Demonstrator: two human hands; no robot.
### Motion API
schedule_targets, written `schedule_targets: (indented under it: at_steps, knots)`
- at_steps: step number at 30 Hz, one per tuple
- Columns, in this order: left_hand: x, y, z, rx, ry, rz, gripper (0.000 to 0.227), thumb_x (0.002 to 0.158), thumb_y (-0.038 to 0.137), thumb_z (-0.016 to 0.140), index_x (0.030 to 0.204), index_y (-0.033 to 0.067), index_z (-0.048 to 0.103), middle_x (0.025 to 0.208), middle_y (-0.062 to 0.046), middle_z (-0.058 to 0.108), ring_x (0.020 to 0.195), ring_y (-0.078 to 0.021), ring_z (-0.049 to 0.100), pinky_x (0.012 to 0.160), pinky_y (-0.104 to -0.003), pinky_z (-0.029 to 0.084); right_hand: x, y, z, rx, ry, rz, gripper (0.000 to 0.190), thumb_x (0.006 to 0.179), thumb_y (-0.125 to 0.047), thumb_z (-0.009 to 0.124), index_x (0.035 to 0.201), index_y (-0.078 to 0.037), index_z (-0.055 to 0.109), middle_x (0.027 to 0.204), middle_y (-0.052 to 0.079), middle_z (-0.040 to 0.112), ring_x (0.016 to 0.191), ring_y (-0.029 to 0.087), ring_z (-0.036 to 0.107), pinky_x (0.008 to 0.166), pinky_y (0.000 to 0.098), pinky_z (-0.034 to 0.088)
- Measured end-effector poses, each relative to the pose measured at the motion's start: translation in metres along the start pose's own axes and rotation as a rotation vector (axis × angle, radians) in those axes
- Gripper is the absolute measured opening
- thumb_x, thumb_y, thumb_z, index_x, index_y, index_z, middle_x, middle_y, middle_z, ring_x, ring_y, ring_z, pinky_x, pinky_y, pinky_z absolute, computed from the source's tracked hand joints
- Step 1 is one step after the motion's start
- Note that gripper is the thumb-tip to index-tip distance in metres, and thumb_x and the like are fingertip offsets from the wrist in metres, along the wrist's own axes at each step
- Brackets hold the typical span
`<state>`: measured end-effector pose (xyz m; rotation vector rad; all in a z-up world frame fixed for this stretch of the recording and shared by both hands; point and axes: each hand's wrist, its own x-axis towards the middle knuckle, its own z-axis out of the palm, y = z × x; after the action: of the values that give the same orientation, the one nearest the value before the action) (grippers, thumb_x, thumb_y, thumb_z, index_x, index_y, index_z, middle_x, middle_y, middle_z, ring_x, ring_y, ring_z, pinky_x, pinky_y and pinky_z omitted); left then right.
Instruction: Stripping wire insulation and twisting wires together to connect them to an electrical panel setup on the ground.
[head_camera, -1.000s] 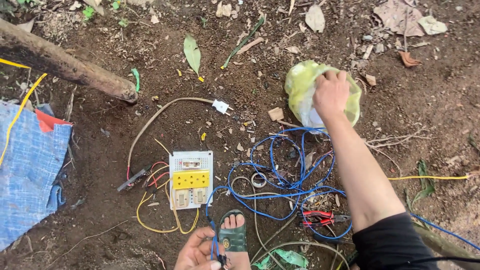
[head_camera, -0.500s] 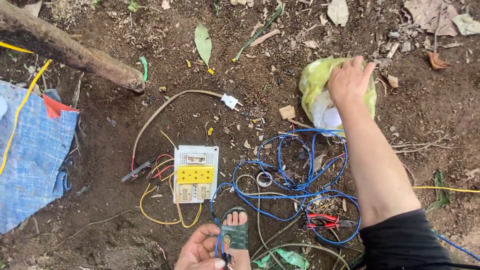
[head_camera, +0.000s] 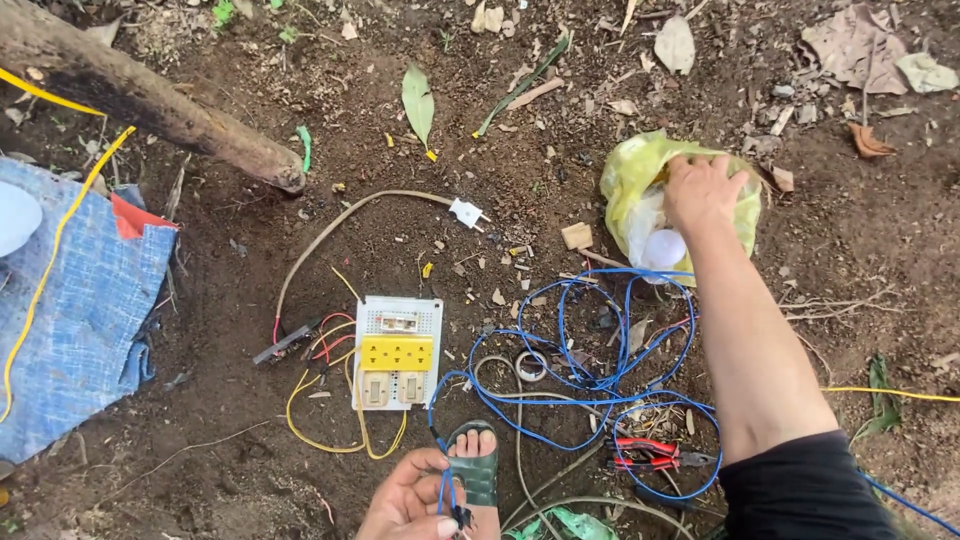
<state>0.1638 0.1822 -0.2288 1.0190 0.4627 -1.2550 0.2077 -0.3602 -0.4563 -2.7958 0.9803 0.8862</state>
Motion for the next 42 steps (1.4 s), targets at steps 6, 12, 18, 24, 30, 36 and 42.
schedule_targets:
  at_steps: [6,12,18,24,30,36,42]
  knots:
    - [0.003,0.004,0.009,-0.019,-0.001,-0.012,0.061,0.072,-0.022,0.066,0.126,-0.001,0.046,0.094,-0.026,0.076,0.078,-0.026,0.077,0.074,-0.037,0.063,0.019,0.013,0.009,0.006,-0.054,-0.002,0.043,0.09,-0.048,0.077,0.101,-0.007,0.077,0.095,0.01,0.075,0.103,0.029,0.057,0.088,0.0476,0.041]
    - [0.006,0.018,0.05,-0.033,0.072,0.038,0.059,0.068,-0.018,0.065,0.124,-0.0034,0.05,0.098,-0.028,0.075,0.094,-0.0356,0.077,0.091,-0.054,0.061,-0.02,0.042,-0.007,0.39,0.169,-0.096,0.037,0.078,-0.028,0.079,0.115,-0.027,0.079,0.095,0.016,0.074,0.076,0.038,0.069,0.072,0.0502,0.057]
    - [-0.005,0.047,0.158,0.017,0.157,-0.003,0.064,0.077,-0.021,0.057,0.137,0.0009,0.049,0.099,-0.024,0.06,0.077,-0.0322,0.064,0.064,-0.045,0.059,-0.145,0.091,-0.11,1.107,0.409,-0.086,0.035,0.077,-0.011,0.074,0.111,-0.002,0.073,0.087,0.007,0.071,0.069,0.016,0.058,0.065,0.0289,0.049]
    - [-0.04,0.044,0.268,0.252,0.157,0.136,0.06,0.083,-0.018,0.057,0.137,0.006,0.049,0.102,-0.017,0.061,0.077,-0.0265,0.066,0.067,-0.035,0.055,-0.317,0.132,-0.171,2.176,0.511,-0.107,0.028,0.087,0.01,0.052,0.11,-0.006,0.052,0.101,0.012,0.063,0.085,0.027,0.071,0.077,0.0379,0.064]
    - [-0.096,-0.005,0.309,0.342,-0.033,0.241,0.068,0.077,-0.018,0.063,0.14,0.0023,0.048,0.097,-0.019,0.065,0.079,-0.0289,0.068,0.075,-0.035,0.054,-0.481,0.092,-0.169,2.3,0.249,-0.236,0.036,0.083,0.006,0.047,0.116,-0.006,0.052,0.087,0.014,0.06,0.074,0.024,0.056,0.065,0.0398,0.054]
    - [-0.107,-0.053,0.311,0.498,-0.041,0.365,0.065,0.081,-0.016,0.071,0.138,0.0026,0.047,0.093,-0.022,0.072,0.078,-0.0269,0.074,0.073,-0.036,0.062,-0.576,0.079,-0.151,1.853,0.27,-0.079,0.023,0.077,-0.007,0.085,0.099,-0.001,0.081,0.087,0.017,0.078,0.079,0.02,0.067,0.069,0.0376,0.061]
    - [-0.102,-0.082,0.31,0.598,-0.058,0.406,0.065,0.083,-0.011,0.074,0.137,0.0082,0.045,0.092,-0.02,0.072,0.077,-0.0197,0.068,0.074,-0.035,0.058,-0.599,0.078,-0.15,1.741,0.231,0.061,0.019,0.077,-0.009,0.085,0.094,-0.001,0.082,0.077,0.018,0.077,0.073,0.022,0.07,0.067,0.0357,0.059]
